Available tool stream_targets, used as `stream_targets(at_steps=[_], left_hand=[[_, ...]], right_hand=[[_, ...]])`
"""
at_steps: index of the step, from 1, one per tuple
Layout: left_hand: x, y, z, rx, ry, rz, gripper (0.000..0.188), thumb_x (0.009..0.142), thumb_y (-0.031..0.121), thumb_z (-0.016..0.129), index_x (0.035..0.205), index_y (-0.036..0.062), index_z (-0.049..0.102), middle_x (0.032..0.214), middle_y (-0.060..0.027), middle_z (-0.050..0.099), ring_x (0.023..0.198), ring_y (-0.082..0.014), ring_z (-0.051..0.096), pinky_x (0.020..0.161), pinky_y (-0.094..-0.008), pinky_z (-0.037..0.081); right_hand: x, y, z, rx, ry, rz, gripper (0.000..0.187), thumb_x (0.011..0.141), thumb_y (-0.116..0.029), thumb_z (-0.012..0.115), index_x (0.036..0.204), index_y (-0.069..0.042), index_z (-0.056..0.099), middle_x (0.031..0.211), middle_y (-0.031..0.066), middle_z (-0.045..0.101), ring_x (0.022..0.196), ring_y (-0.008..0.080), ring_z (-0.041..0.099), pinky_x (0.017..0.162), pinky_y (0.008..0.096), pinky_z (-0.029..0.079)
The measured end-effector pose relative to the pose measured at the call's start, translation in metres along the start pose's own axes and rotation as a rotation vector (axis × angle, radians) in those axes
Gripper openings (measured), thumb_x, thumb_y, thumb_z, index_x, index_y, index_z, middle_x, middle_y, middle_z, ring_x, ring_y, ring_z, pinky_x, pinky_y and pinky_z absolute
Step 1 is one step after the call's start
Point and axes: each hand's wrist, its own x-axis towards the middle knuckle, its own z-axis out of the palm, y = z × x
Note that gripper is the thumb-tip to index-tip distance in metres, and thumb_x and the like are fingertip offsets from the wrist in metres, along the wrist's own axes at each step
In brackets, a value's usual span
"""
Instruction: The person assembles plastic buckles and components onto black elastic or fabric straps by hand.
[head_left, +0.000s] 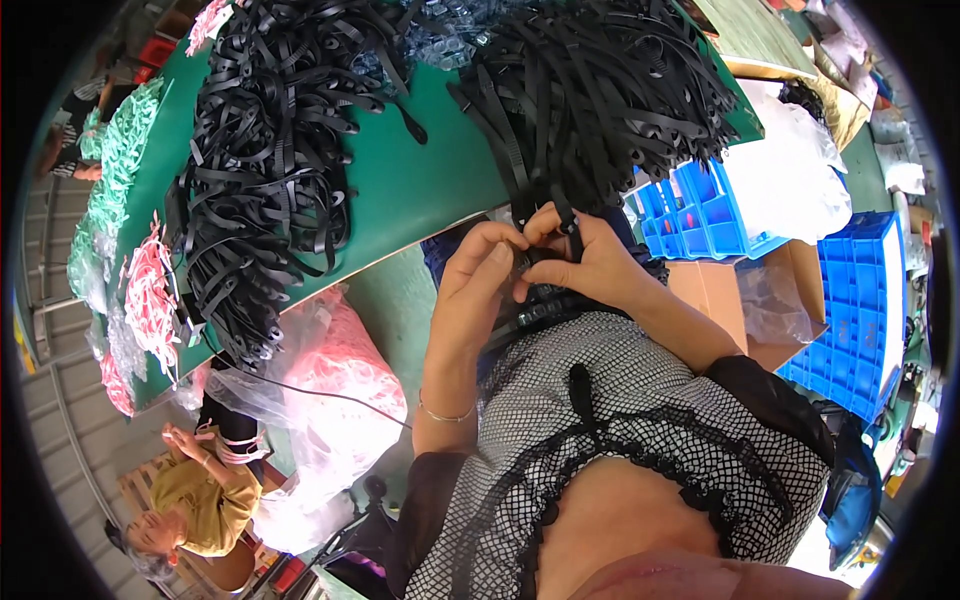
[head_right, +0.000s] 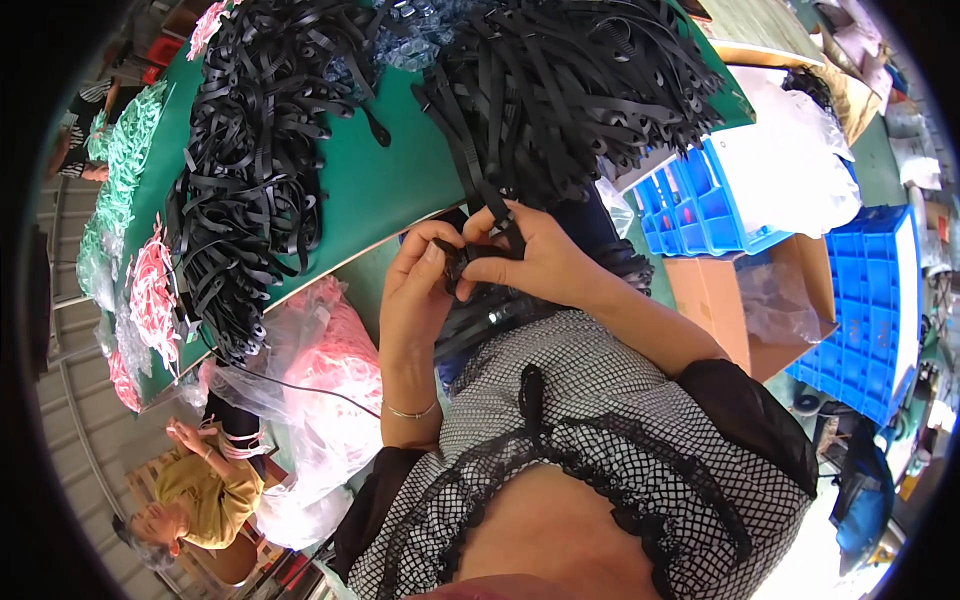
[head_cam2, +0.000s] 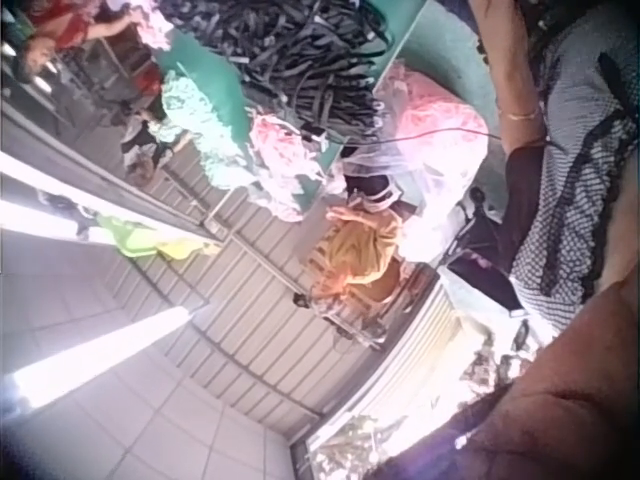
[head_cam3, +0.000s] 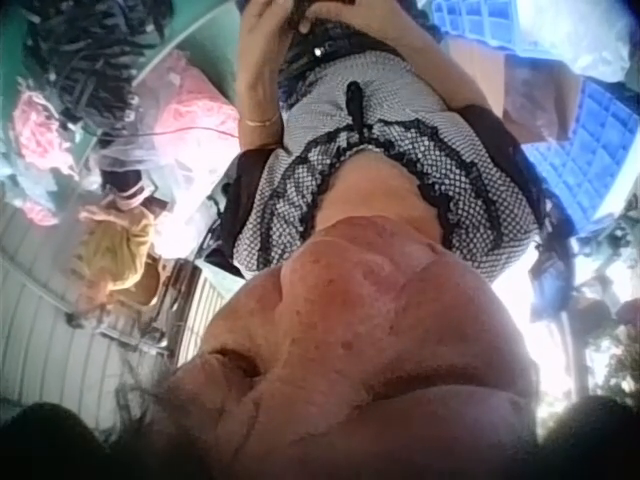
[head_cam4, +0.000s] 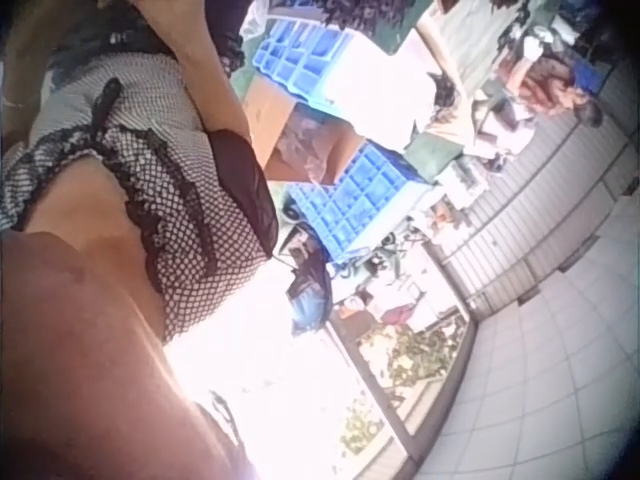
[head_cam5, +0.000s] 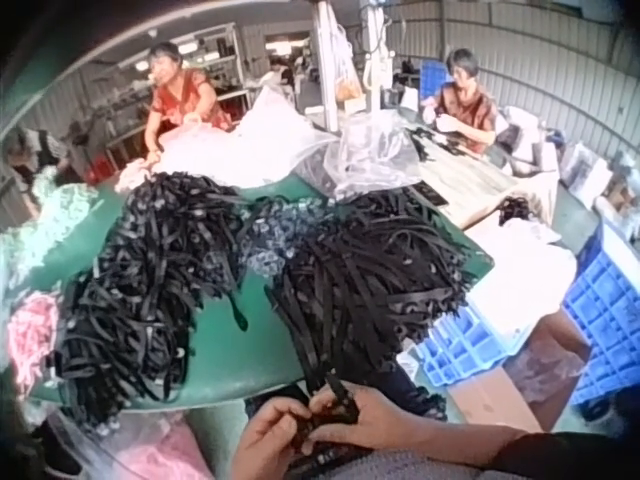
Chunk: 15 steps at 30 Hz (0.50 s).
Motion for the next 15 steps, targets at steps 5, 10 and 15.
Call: stream_targets(at_steps=[5,10,15], left_hand=[[0.000,-0.005,0.000,-0.168,-0.029,-0.019,0.014,0.087,0.016,0.049,0.086,0.0025,0.050,0.077,-0.0071,0.056,0.066,-0.0138,0.052,0.061,-0.0233,0.041],[-0.002,-0.008,0.001,-0.123,-0.006,-0.050,0.009,0.085,0.011,0.052,0.081,0.0031,0.048,0.077,-0.0074,0.056,0.065,-0.0143,0.053,0.063,-0.0243,0.042],[-0.002,-0.012,0.001,-0.140,0.031,-0.035,0.008,0.084,0.008,0.054,0.084,0.0037,0.047,0.080,-0.0053,0.055,0.067,-0.0129,0.052,0.063,-0.0241,0.043]], right_hand=[[0.001,-0.003,0.000,0.185,-0.062,-0.014,0.018,0.077,-0.004,0.063,0.091,0.002,0.053,0.091,0.0051,0.046,0.081,0.0114,0.053,0.070,0.0237,0.045],[-0.001,0.002,0.001,0.257,-0.063,-0.017,0.018,0.076,-0.005,0.064,0.089,0.002,0.054,0.091,0.0058,0.046,0.078,0.0113,0.053,0.069,0.0225,0.046],[0.003,-0.001,-0.002,0.056,-0.068,-0.087,0.019,0.076,-0.004,0.064,0.092,0.001,0.057,0.091,0.0058,0.047,0.078,0.0118,0.053,0.068,0.0215,0.045]])
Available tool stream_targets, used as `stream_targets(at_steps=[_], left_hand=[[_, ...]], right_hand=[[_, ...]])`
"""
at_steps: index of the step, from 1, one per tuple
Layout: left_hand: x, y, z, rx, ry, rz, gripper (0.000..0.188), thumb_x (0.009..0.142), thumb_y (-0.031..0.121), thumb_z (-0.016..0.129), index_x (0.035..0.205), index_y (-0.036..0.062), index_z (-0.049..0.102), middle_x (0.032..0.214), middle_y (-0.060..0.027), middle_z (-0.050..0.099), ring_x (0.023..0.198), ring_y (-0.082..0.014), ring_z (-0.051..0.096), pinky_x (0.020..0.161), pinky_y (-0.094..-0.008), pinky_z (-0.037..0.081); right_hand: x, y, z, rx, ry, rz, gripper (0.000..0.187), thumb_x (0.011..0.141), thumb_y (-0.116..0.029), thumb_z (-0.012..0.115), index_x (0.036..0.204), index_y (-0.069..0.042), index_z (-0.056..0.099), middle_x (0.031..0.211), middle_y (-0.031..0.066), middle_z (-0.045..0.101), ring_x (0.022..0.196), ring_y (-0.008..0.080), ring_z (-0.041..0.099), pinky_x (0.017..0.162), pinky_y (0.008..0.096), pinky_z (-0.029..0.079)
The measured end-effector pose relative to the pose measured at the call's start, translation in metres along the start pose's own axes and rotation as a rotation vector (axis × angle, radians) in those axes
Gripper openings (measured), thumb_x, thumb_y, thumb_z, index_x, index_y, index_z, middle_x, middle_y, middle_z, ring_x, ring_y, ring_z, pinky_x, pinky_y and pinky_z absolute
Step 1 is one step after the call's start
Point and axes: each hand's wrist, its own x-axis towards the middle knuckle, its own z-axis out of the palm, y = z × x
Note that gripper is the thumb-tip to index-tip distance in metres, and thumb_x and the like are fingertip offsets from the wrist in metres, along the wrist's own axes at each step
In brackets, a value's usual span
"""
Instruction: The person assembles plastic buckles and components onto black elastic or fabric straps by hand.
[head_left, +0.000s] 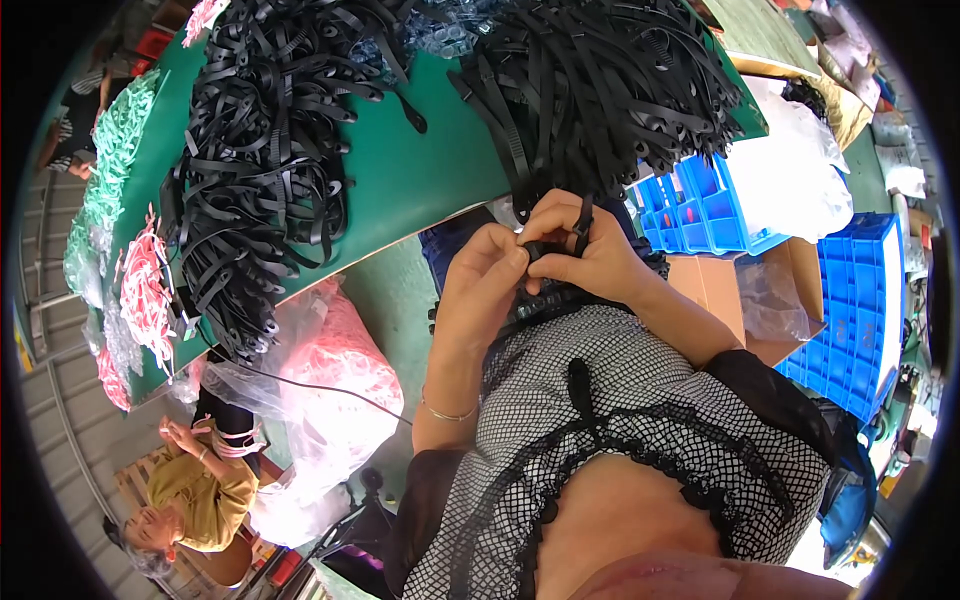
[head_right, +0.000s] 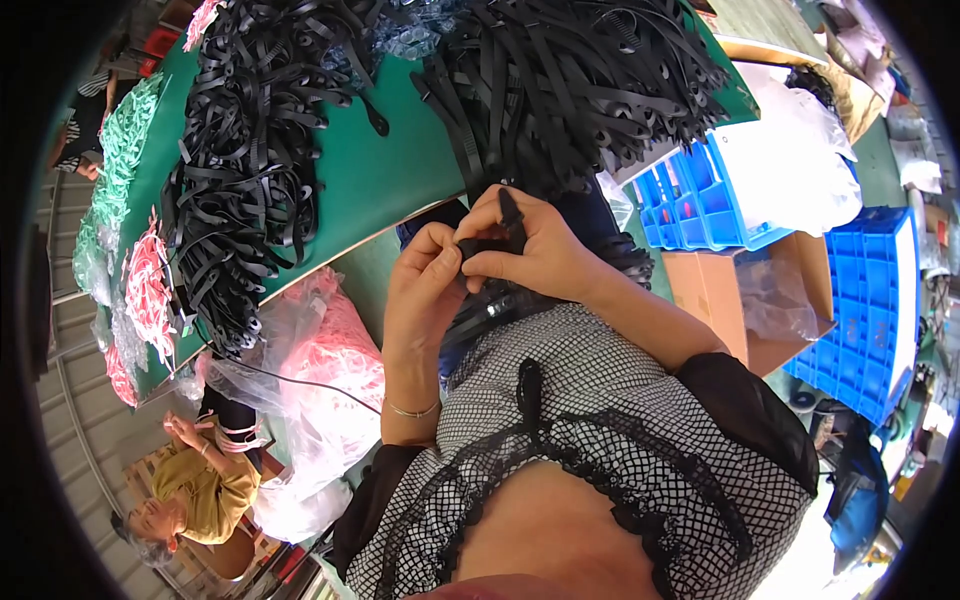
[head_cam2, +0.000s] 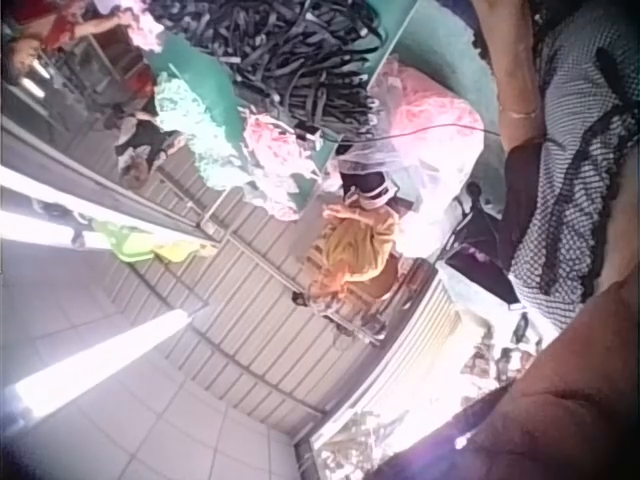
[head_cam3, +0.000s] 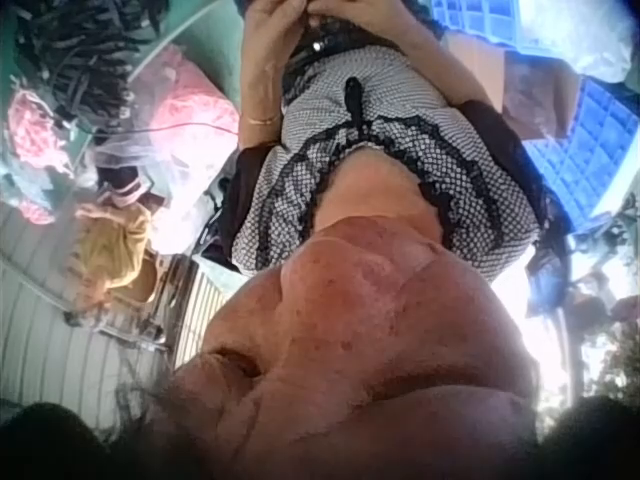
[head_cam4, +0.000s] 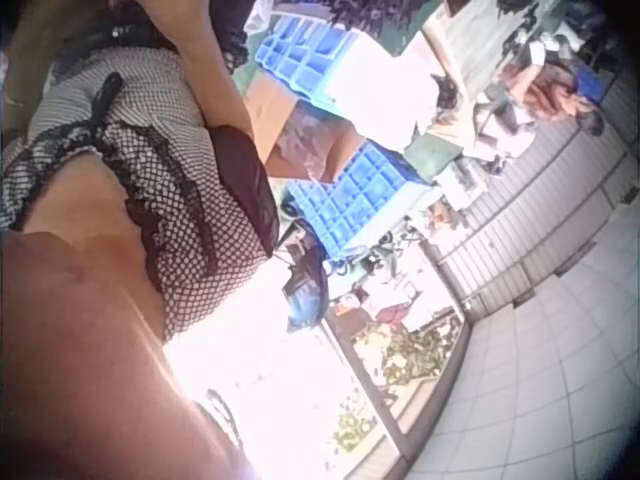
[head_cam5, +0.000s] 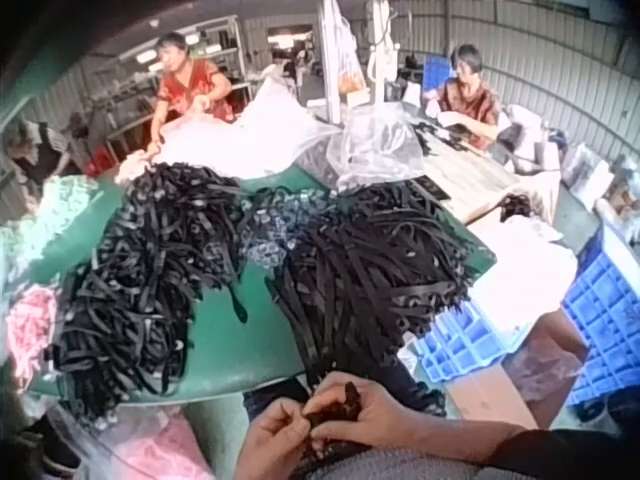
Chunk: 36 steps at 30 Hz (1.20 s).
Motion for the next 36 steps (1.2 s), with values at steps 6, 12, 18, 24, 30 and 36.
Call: stream_targets(at_steps=[6,12,18,24,30,36], left_hand=[[0.004,-0.007,-0.004,-0.083,0.030,0.060,0.015,0.080,0.002,0.059,0.087,0.0044,0.047,0.083,-0.0036,0.054,0.070,-0.0105,0.052,0.063,-0.0221,0.043],[-0.003,0.000,0.000,0.288,0.109,0.227,0.023,0.074,-0.003,0.065,0.091,0.0020,0.051,0.085,-0.0029,0.055,0.078,-0.0097,0.054,0.069,-0.0209,0.044],[-0.006,0.009,0.005,0.624,0.040,0.086,0.015,0.075,0.005,0.067,0.083,-0.0022,0.057,0.081,-0.0037,0.058,0.074,-0.0096,0.055,0.064,-0.0209,0.043],[-0.007,0.004,-0.001,0.531,-0.070,-0.017,0.020,0.078,0.016,0.060,0.072,-0.0030,0.059,0.061,-0.0056,0.058,0.053,-0.0074,0.050,0.049,-0.0195,0.038],[-0.005,-0.017,-0.012,-0.003,-0.162,-0.009,0.027,0.078,0.023,0.057,0.072,-0.0034,0.058,0.056,-0.0085,0.056,0.041,-0.0076,0.043,0.038,-0.0185,0.031],[-0.006,-0.007,-0.004,0.146,-0.064,-0.067,0.030,0.084,0.025,0.053,0.075,-0.0027,0.058,0.059,-0.0072,0.056,0.041,-0.0070,0.042,0.039,-0.0178,0.031]], right_hand=[[0.002,-0.004,-0.002,-0.590,-0.010,-0.286,0.020,0.074,0.002,0.060,0.094,0.001,0.059,0.086,0.0062,0.047,0.077,0.0121,0.052,0.064,0.0239,0.043],[-0.003,-0.022,-0.007,-0.334,0.070,0.057,0.012,0.085,-0.009,0.055,0.080,0.002,0.057,0.069,0.0032,0.052,0.064,0.0072,0.048,0.059,0.0224,0.040],[-0.007,-0.007,-0.008,-0.384,0.016,0.196,0.022,0.084,-0.017,0.058,0.070,-0.001,0.056,0.058,-0.0044,0.047,0.055,0.0034,0.041,0.048,0.0216,0.033],[-0.012,-0.003,-0.001,0.188,-0.039,0.317,0.021,0.085,-0.016,0.055,0.068,-0.004,0.052,0.057,-0.0040,0.043,0.051,0.0031,0.035,0.044,0.0196,0.027],[-0.017,0.000,0.001,0.468,-0.021,0.302,0.022,0.086,-0.014,0.053,0.067,-0.004,0.048,0.057,-0.0035,0.039,0.049,0.0028,0.032,0.043,0.0192,0.024],[-0.008,-0.007,0.005,0.046,0.026,0.094,0.009,0.078,-0.005,0.062,0.076,0.000,0.054,0.068,-0.0017,0.046,0.051,0.0055,0.042,0.051,0.0178,0.036]])
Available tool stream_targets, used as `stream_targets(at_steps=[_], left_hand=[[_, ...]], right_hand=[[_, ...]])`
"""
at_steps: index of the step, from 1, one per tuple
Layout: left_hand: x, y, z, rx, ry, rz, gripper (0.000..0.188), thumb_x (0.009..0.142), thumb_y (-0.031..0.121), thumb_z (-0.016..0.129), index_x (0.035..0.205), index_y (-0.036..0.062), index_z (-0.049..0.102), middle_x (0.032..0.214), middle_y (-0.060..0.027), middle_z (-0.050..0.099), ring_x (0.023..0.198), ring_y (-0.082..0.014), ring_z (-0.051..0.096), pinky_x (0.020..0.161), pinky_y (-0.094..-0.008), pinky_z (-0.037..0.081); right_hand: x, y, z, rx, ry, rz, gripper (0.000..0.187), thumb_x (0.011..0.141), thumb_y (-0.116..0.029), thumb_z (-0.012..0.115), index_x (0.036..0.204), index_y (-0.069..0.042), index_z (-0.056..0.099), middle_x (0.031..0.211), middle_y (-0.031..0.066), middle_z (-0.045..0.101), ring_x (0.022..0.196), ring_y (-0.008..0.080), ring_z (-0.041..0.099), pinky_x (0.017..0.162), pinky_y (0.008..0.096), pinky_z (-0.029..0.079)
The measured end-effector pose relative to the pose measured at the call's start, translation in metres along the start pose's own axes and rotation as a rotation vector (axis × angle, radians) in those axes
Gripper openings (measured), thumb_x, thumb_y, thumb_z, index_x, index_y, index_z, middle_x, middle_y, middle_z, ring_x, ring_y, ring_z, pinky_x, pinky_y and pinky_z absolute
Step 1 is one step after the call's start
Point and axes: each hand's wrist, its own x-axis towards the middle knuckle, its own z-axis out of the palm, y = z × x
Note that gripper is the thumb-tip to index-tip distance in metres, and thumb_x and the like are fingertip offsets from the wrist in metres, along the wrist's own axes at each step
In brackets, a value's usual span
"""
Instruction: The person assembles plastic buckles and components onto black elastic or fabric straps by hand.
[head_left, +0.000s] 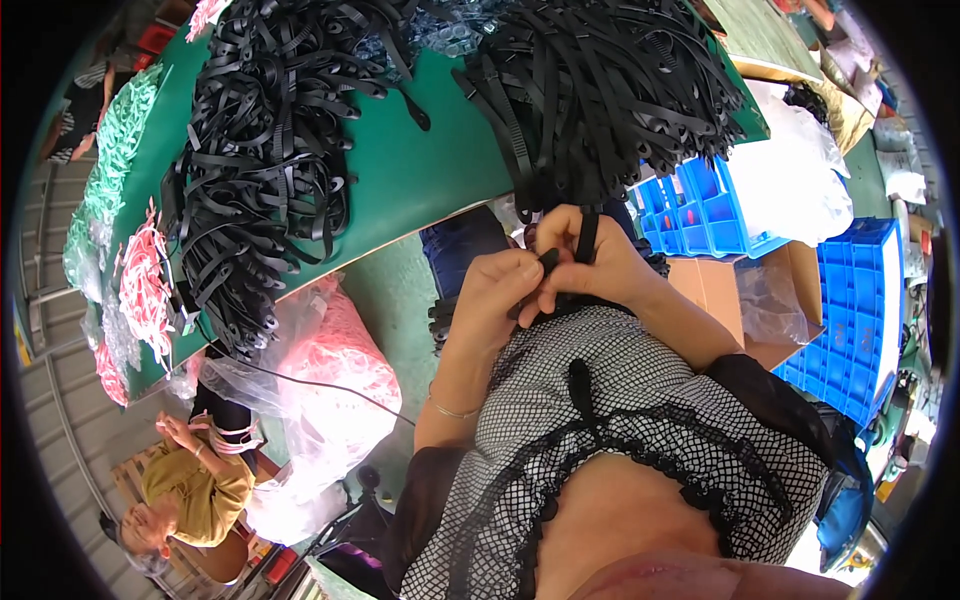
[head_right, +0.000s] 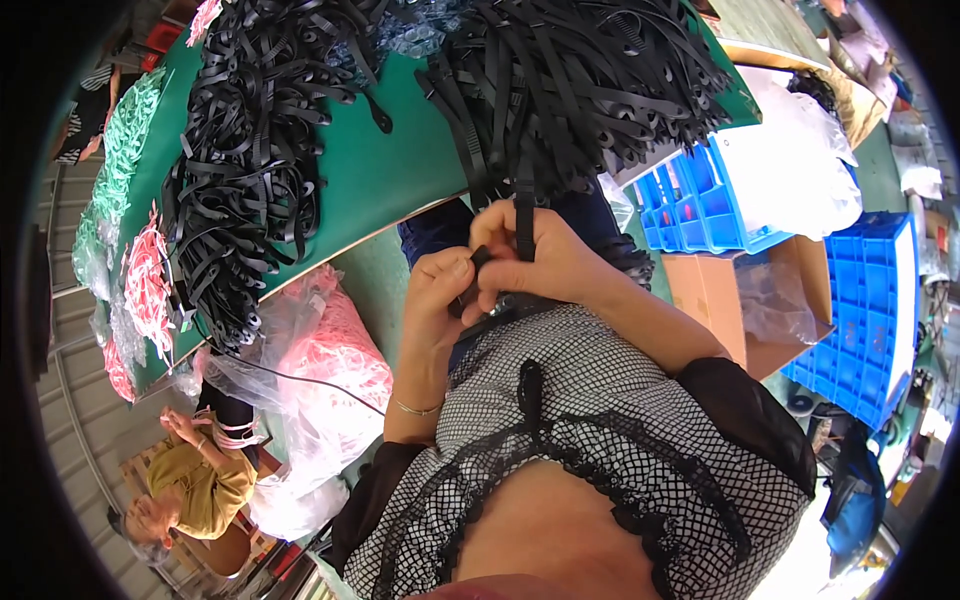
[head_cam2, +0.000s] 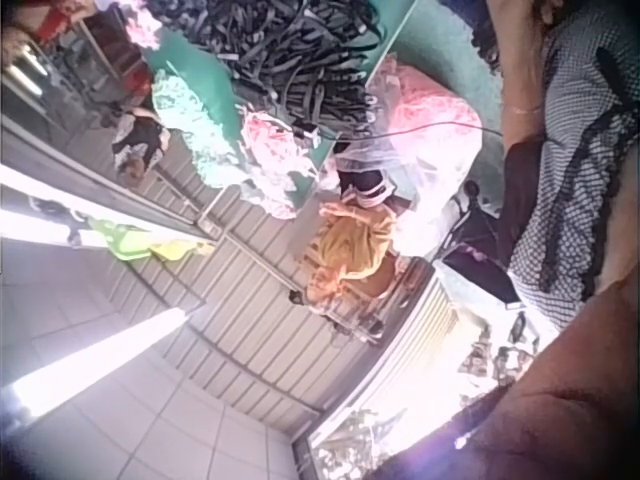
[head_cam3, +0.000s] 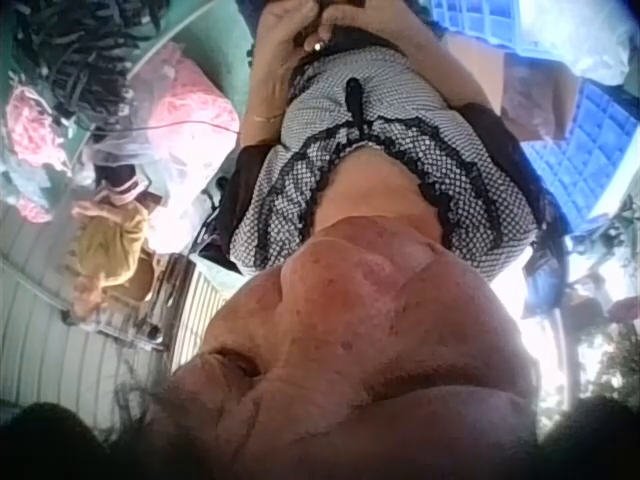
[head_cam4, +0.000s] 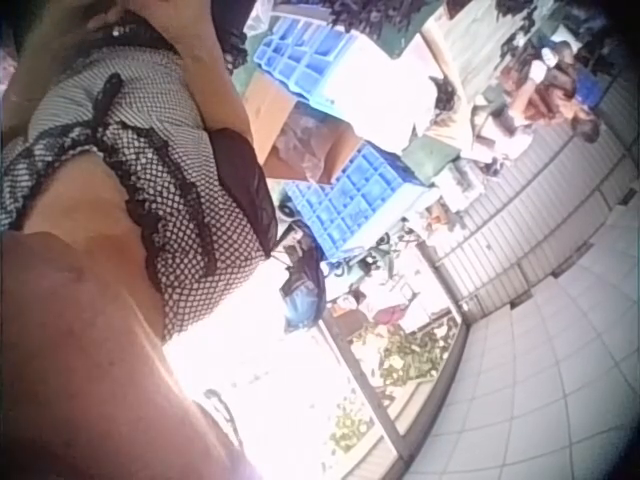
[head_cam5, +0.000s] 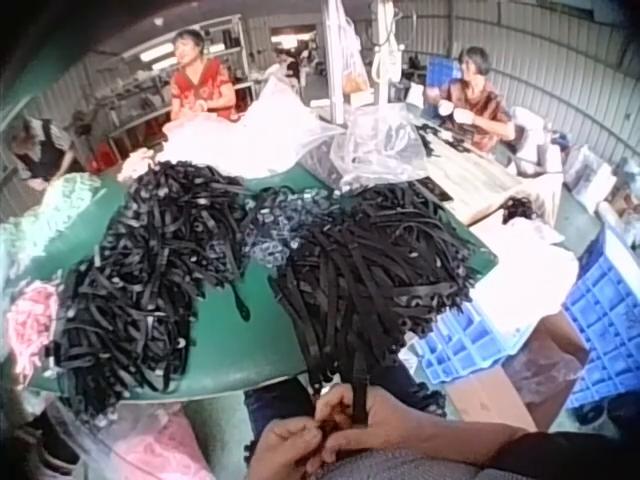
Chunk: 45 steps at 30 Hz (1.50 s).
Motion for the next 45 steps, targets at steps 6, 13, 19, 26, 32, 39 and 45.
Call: stream_targets(at_steps=[6,13,19,26,32,39,45], left_hand=[[-0.002,0.006,0.003,0.215,0.082,0.010,0.027,0.088,0.025,0.050,0.084,-0.0002,0.057,0.067,-0.0028,0.057,0.053,-0.0044,0.045,0.045,-0.0157,0.032],[-0.004,0.006,0.000,0.214,0.116,0.042,0.023,0.089,0.023,0.050,0.085,0.0016,0.056,0.067,0.0010,0.052,0.057,-0.0032,0.042,0.049,-0.0159,0.032],[0.000,0.004,-0.001,0.018,0.061,0.037,0.019,0.088,0.020,0.051,0.089,0.0020,0.056,0.073,-0.0018,0.055,0.059,-0.0063,0.044,0.054,-0.0185,0.036],[0.003,-0.014,-0.017,-0.675,0.040,0.163,0.013,0.087,0.016,0.054,0.094,0.0061,0.054,0.089,-0.0050,0.058,0.076,-0.0115,0.051,0.066,-0.0245,0.042],[0.003,0.007,0.003,-0.350,0.274,0.302,0.013,0.088,0.015,0.052,0.098,0.0070,0.048,0.087,-0.0044,0.054,0.080,-0.0128,0.048,0.072,-0.0279,0.041],[0.002,0.021,0.008,0.251,0.235,0.372,0.034,0.080,0.003,0.058,0.112,-0.0002,0.045,0.090,-0.0015,0.052,0.081,-0.0064,0.047,0.071,-0.0211,0.043],[0.008,0.018,0.014,0.169,0.280,0.259,0.025,0.079,-0.001,0.058,0.103,-0.0006,0.052,0.091,-0.0022,0.056,0.084,-0.0085,0.053,0.073,-0.0226,0.044]], right_hand=[[0.005,-0.001,-0.010,-0.348,-0.039,-0.200,0.027,0.068,-0.010,0.073,0.091,-0.004,0.062,0.086,0.0029,0.047,0.072,0.0076,0.047,0.061,0.0195,0.037],[0.002,0.003,-0.014,-0.164,-0.008,-0.004,0.028,0.069,-0.012,0.073,0.091,0.000,0.061,0.084,0.0044,0.054,0.075,0.0087,0.052,0.063,0.0194,0.040],[0.003,0.010,-0.011,0.111,0.037,0.073,0.025,0.072,-0.006,0.068,0.092,0.003,0.058,0.084,0.0044,0.056,0.078,0.0103,0.055,0.069,0.0211,0.045],[0.007,0.014,-0.009,-0.067,0.076,0.027,0.028,0.082,-0.018,0.062,0.100,0.001,0.054,0.083,0.0027,0.058,0.071,0.0070,0.054,0.064,0.0187,0.044],[0.006,0.003,-0.007,-0.177,-0.005,0.247,0.028,0.091,-0.025,0.046,0.099,0.001,0.054,0.080,0.0029,0.056,0.071,0.0072,0.053,0.064,0.0209,0.043],[0.010,0.013,-0.006,-0.533,-0.094,-0.005,0.021,0.090,-0.018,0.046,0.097,0.001,0.053,0.077,0.0055,0.057,0.070,0.0135,0.054,0.064,0.0290,0.044],[0.005,0.011,-0.012,-0.393,-0.082,0.060,0.022,0.090,-0.018,0.048,0.093,0.002,0.054,0.072,0.0032,0.055,0.064,0.0114,0.052,0.059,0.0266,0.042]])
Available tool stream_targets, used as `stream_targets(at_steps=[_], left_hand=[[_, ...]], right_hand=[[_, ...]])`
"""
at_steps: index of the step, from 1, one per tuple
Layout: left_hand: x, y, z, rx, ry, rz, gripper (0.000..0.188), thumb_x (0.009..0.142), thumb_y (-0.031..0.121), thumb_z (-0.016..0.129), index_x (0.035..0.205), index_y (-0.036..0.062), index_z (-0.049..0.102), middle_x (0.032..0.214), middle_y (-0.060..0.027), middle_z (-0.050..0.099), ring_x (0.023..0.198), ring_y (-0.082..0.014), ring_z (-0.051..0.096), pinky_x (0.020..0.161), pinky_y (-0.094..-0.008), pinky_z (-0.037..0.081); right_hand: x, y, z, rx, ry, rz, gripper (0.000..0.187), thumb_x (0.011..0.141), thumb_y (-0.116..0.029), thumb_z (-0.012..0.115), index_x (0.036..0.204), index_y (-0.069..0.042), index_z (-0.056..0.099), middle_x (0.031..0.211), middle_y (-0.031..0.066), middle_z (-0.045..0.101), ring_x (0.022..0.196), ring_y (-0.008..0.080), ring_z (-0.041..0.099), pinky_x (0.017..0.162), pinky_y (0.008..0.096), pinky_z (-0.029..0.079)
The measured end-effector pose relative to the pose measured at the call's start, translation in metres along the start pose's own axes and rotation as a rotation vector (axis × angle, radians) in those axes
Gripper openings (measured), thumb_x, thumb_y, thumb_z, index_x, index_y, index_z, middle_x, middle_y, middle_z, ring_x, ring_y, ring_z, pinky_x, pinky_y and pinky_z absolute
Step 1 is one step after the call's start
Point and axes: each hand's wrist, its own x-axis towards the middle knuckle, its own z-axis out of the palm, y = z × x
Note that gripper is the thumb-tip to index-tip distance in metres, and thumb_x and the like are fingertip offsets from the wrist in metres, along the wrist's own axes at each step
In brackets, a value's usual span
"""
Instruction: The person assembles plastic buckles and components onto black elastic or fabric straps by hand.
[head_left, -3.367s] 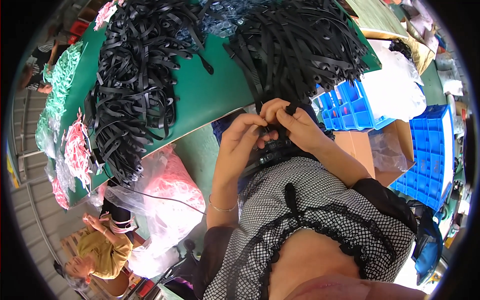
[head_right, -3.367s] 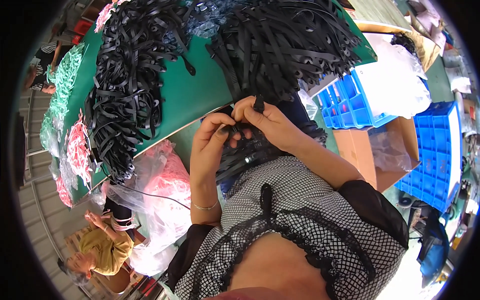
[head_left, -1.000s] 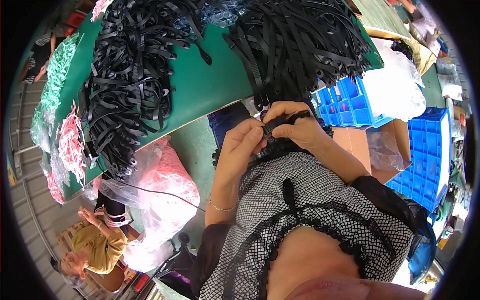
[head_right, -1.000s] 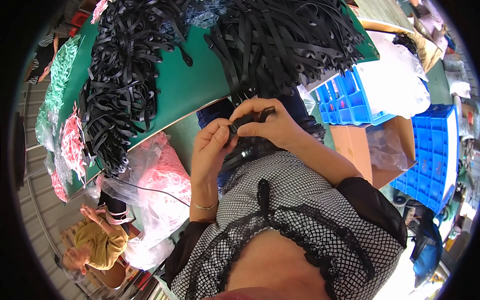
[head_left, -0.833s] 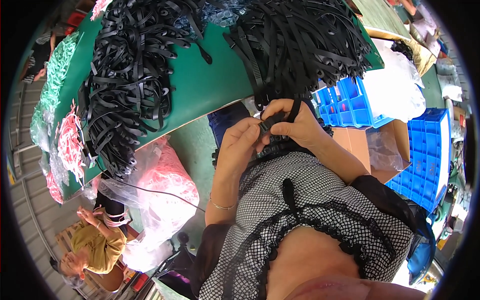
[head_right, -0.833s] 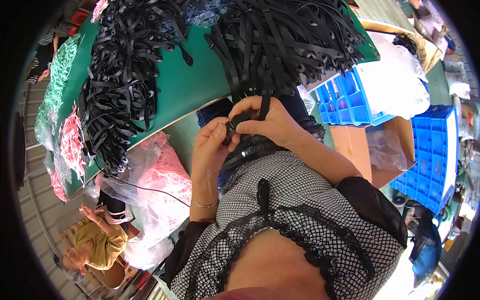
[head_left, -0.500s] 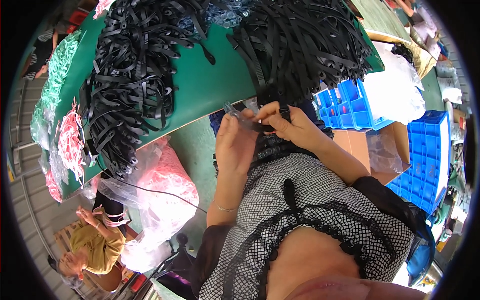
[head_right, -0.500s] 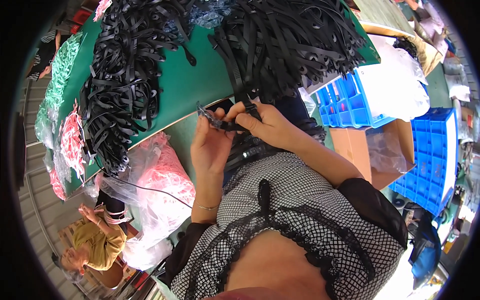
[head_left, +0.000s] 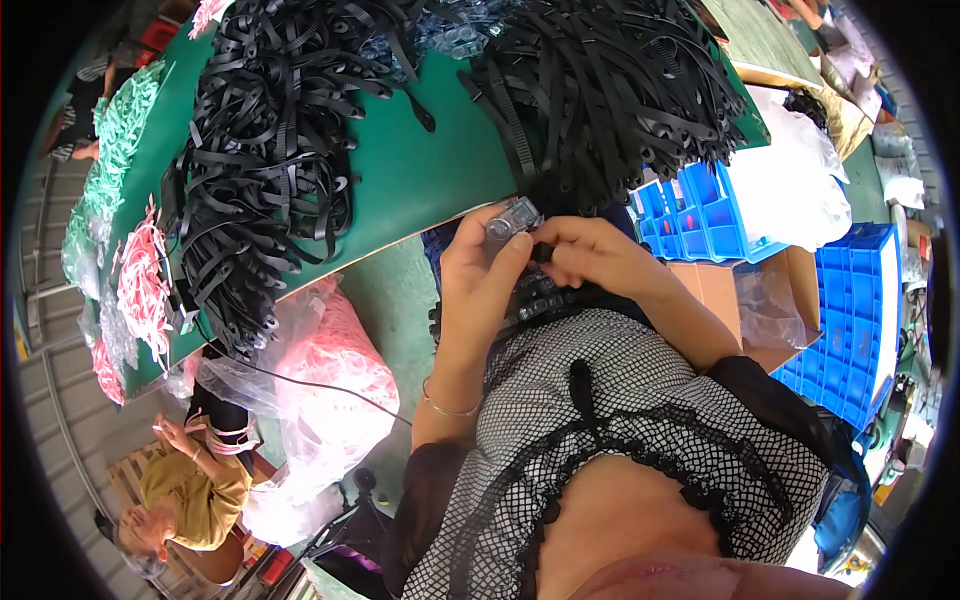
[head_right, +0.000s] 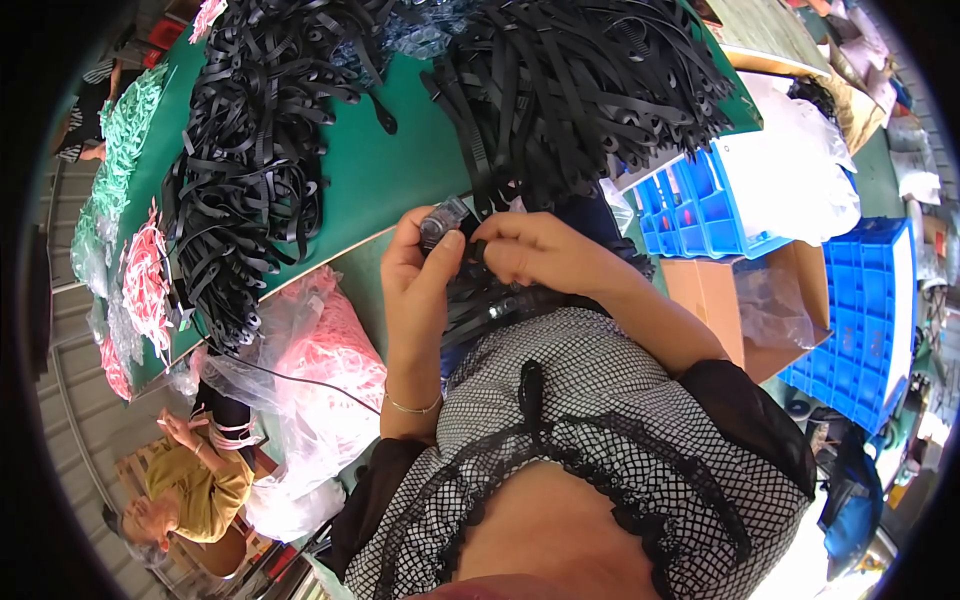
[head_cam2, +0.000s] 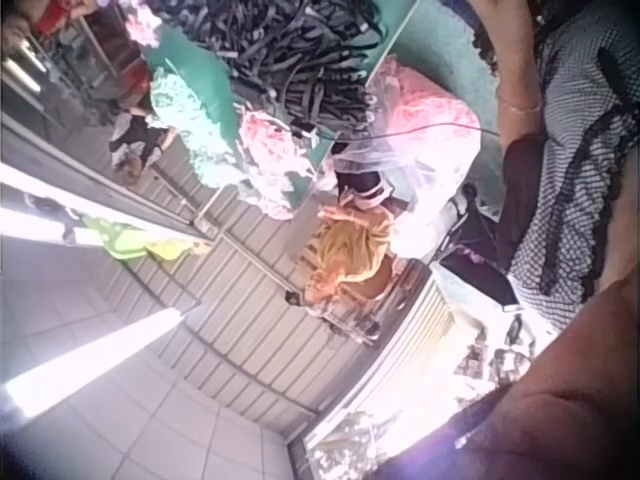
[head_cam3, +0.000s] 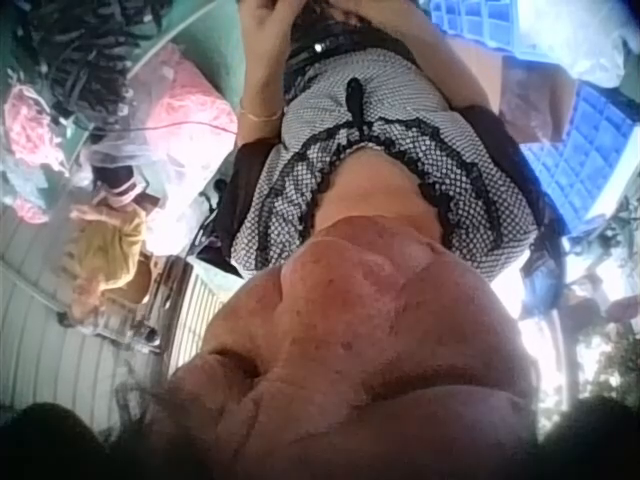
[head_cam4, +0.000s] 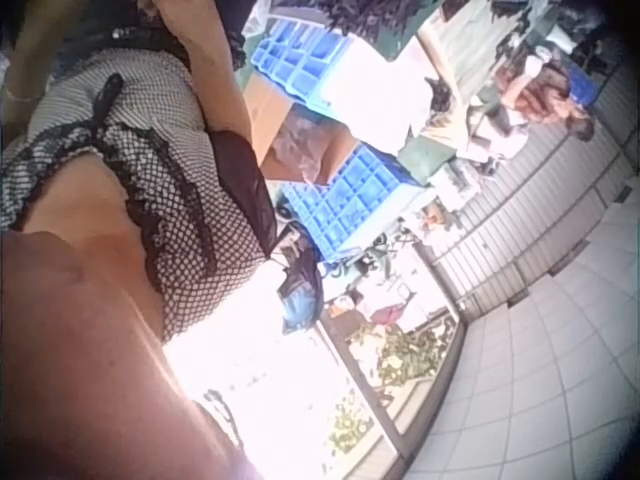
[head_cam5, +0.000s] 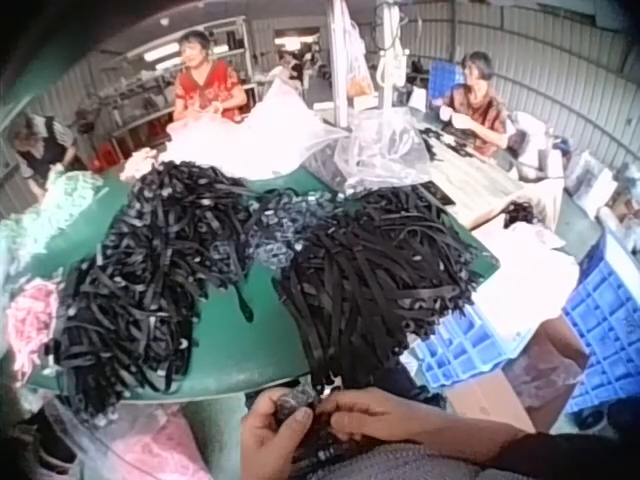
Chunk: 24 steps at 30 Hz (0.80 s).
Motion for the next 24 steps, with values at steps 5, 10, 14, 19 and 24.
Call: stream_targets(at_steps=[5,10,14,19,24], left_hand=[[0.002,-0.010,-0.005,-0.229,-0.002,0.000,0.028,0.089,0.031,0.049,0.087,0.0028,0.050,0.068,0.0000,0.045,0.059,-0.0082,0.037,0.065,-0.0253,0.036],[0.005,-0.021,-0.005,-0.310,-0.100,-0.040,0.036,0.090,0.040,0.043,0.074,0.0075,0.044,0.055,0.0015,0.033,0.052,-0.0094,0.032,0.070,-0.0299,0.037],[0.002,-0.027,-0.006,-0.541,-0.153,-0.089,0.031,0.089,0.033,0.049,0.081,0.0036,0.047,0.061,0.0025,0.040,0.054,-0.0079,0.032,0.059,-0.0249,0.034],[0.003,-0.028,-0.004,-0.610,-0.203,-0.065,0.032,0.091,0.035,0.044,0.075,0.0066,0.044,0.055,0.0031,0.033,0.051,-0.0090,0.031,0.066,-0.0269,0.036],[0.001,-0.027,-0.002,-0.598,-0.210,-0.085,0.034,0.092,0.036,0.042,0.074,0.0077,0.043,0.054,0.0027,0.033,0.051,-0.0092,0.030,0.065,-0.0261,0.035]], right_hand=[[-0.004,0.002,-0.011,0.533,0.045,0.090,0.021,0.092,-0.019,0.045,0.092,0.001,0.053,0.062,-0.0022,0.041,0.053,0.0037,0.034,0.049,0.0181,0.028],[-0.001,-0.005,-0.003,0.730,0.098,0.088,0.021,0.093,-0.018,0.043,0.091,0.000,0.052,0.062,-0.0040,0.037,0.052,0.0032,0.031,0.048,0.0174,0.027],[-0.001,0.000,-0.002,0.785,0.029,0.128,0.021,0.094,-0.017,0.042,0.093,0.001,0.052,0.060,-0.0044,0.035,0.051,0.0031,0.030,0.047,0.0178,0.026],[-0.002,0.001,-0.007,0.811,0.019,0.124,0.021,0.094,-0.017,0.041,0.094,0.001,0.052,0.058,-0.0049,0.033,0.049,0.0031,0.028,0.045,0.0186,0.024],[-0.001,0.000,-0.005,0.775,-0.002,0.139,0.021,0.094,-0.017,0.042,0.095,0.000,0.053,0.058,-0.0054,0.033,0.048,0.0025,0.028,0.044,0.0183,0.023]])
